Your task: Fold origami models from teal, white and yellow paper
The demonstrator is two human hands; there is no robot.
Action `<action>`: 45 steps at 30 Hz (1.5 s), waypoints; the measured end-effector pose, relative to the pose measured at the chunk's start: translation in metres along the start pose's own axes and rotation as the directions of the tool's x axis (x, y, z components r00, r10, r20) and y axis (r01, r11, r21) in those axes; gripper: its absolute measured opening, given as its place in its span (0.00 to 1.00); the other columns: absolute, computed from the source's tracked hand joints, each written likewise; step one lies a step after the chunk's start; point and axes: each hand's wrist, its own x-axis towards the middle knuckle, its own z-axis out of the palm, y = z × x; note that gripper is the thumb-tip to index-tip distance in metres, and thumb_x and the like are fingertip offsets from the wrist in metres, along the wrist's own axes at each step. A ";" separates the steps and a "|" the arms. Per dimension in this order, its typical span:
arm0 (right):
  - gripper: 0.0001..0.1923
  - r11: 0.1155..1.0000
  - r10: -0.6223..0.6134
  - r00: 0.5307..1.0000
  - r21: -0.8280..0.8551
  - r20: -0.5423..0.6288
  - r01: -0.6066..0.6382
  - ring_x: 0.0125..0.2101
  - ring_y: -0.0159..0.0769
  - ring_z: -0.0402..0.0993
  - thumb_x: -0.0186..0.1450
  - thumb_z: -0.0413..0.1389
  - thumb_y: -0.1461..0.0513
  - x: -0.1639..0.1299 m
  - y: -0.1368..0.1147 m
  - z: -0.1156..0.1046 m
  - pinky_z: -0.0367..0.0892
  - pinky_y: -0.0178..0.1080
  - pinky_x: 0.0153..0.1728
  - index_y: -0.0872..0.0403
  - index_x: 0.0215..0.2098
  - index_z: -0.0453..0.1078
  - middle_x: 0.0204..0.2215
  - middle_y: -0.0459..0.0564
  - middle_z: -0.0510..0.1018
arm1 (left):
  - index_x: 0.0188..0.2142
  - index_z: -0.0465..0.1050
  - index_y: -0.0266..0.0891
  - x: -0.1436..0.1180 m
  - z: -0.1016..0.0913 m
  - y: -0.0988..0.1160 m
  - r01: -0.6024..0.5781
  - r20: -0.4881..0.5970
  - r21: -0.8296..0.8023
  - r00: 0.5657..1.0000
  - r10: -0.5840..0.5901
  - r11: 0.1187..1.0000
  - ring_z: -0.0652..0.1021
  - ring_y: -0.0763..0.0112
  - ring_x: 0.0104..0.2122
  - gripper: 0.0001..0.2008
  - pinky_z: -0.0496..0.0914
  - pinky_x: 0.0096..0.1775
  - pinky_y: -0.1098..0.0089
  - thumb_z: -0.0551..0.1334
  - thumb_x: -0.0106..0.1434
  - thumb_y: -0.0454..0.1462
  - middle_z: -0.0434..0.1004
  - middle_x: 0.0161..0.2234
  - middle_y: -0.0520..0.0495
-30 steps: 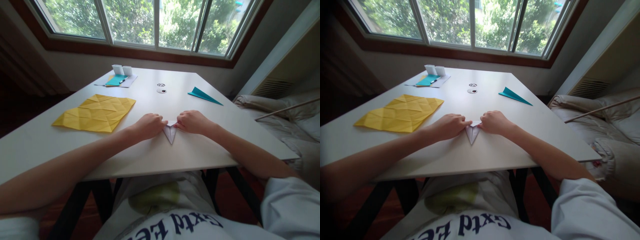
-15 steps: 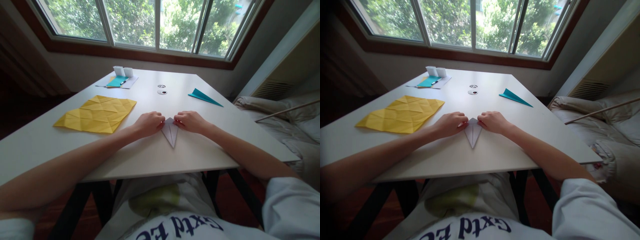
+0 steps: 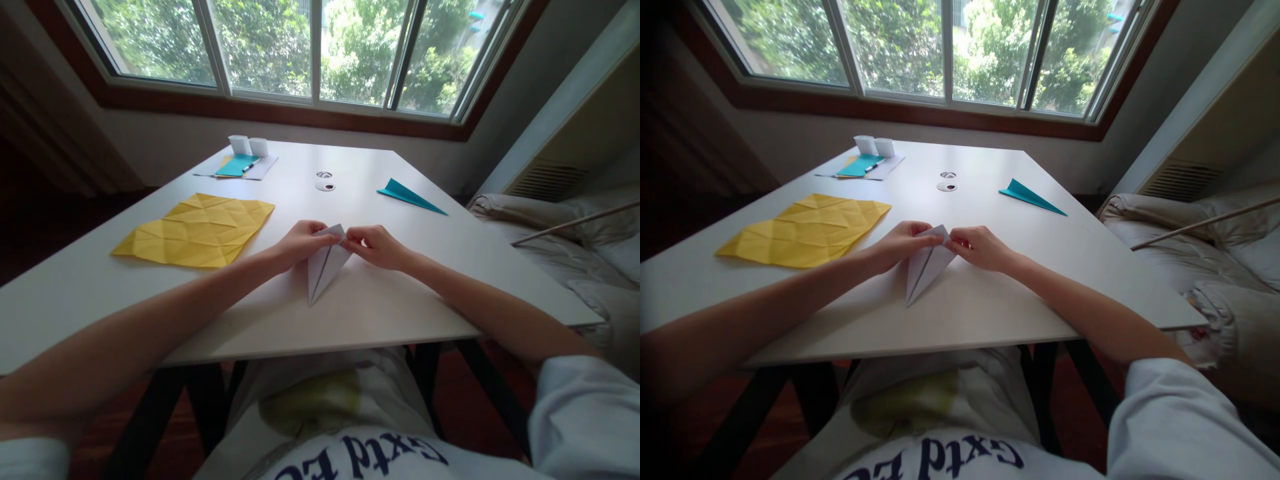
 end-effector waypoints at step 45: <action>0.19 0.821 0.226 0.973 0.529 0.045 -0.215 0.23 0.27 0.64 0.58 0.56 0.49 0.006 0.019 -0.003 0.60 0.31 0.21 0.57 0.34 0.68 0.24 0.45 0.70 | 0.32 0.76 0.36 0.008 -0.029 -0.001 0.025 0.178 0.028 0.984 -0.029 0.999 0.72 0.72 0.25 0.14 0.62 0.26 0.73 0.68 0.46 0.41 0.75 0.27 0.47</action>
